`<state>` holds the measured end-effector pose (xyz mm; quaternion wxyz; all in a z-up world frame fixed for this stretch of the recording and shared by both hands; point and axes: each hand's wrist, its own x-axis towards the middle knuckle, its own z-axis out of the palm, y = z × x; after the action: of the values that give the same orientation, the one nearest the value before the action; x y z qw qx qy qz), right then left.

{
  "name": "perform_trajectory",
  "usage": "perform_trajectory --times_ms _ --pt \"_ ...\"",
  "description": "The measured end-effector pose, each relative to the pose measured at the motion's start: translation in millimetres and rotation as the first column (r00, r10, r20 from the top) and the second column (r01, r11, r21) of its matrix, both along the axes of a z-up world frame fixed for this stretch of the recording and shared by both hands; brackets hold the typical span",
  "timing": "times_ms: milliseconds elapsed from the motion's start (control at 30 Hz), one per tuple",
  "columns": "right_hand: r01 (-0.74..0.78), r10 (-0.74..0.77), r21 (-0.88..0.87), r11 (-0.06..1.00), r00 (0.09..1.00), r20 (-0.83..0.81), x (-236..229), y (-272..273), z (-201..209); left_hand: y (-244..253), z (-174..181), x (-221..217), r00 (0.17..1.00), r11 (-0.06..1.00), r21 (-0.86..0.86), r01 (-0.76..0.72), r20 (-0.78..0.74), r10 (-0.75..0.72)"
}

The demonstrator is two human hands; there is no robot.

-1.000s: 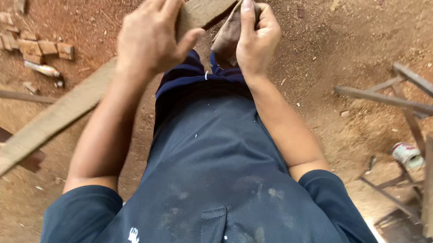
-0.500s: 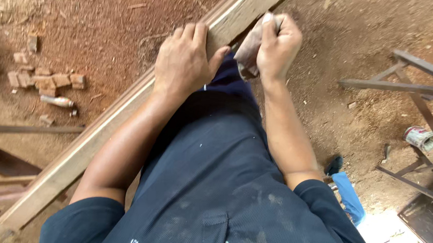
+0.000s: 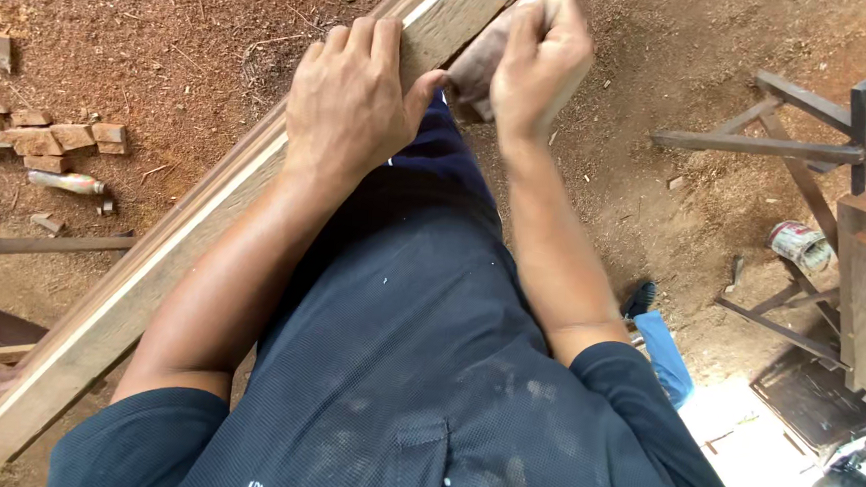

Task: The person sands a long wooden beam by hand using sandpaper, rubbing the surface and edges repeatedly.

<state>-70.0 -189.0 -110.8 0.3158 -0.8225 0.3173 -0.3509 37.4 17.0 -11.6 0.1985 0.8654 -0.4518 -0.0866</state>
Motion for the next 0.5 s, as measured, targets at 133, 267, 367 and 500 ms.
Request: perform_trajectory --times_ms 133,267,367,500 --pt "0.059 -0.059 -0.055 0.997 0.998 -0.002 -3.7 -24.9 -12.4 4.7 4.7 2.2 0.999 0.997 -0.062 0.041 0.006 -0.040" --pt "0.055 -0.058 -0.160 0.986 0.998 -0.011 -8.5 -23.2 -19.3 6.5 0.3 0.5 0.999 0.995 -0.092 0.032 -0.014 -0.034" --pt "0.035 -0.038 -0.196 0.980 0.999 -0.014 -4.3 -14.3 -7.0 6.6 0.0 -0.9 0.999 0.994 -0.109 0.021 -0.024 -0.023" --pt "-0.009 0.004 0.109 0.994 0.999 0.044 -10.5 15.6 -7.0 5.6 -0.8 -2.2 0.999 0.992 -0.129 0.000 -0.041 -0.005"
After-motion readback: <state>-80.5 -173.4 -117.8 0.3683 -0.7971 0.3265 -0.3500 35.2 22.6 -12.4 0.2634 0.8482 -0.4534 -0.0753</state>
